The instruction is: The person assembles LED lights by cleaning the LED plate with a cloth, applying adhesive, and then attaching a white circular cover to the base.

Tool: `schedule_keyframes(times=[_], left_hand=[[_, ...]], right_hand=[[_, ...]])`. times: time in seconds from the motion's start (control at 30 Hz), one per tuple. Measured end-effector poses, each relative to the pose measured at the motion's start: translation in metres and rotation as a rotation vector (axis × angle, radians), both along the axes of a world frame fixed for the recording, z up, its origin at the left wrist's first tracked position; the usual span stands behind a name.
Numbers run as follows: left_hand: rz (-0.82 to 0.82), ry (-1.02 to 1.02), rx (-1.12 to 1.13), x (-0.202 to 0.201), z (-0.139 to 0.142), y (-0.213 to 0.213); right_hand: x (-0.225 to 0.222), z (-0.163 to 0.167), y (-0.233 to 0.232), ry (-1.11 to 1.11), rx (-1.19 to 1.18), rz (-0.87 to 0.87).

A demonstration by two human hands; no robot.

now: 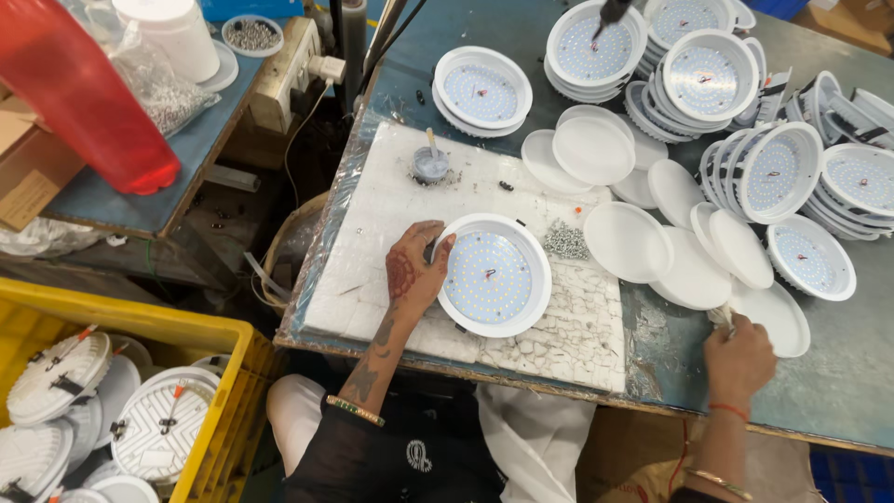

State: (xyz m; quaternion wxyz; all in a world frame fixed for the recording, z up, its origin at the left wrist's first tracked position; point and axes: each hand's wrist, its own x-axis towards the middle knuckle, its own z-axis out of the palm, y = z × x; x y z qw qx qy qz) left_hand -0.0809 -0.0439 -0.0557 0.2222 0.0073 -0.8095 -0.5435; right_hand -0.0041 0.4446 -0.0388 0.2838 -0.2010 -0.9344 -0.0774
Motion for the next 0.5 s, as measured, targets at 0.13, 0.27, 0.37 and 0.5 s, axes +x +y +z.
schedule_keyframes(times=[0.13,0.27,0.37,0.5], left_hand=[[-0.010,-0.014,0.013,0.001,0.001,0.000],[-0.012,-0.014,0.016,0.002,0.004,-0.001],[-0.014,-0.025,0.019,0.003,0.008,-0.001],[-0.021,-0.109,0.070,0.004,0.010,-0.001]], right_hand=[[-0.015,0.038,0.023,-0.001,0.118,-0.034],[-0.023,0.065,0.045,0.325,0.174,0.082],[-0.029,0.074,0.056,0.439,0.037,0.199],[-0.027,0.080,0.066,0.568,-0.073,0.279]])
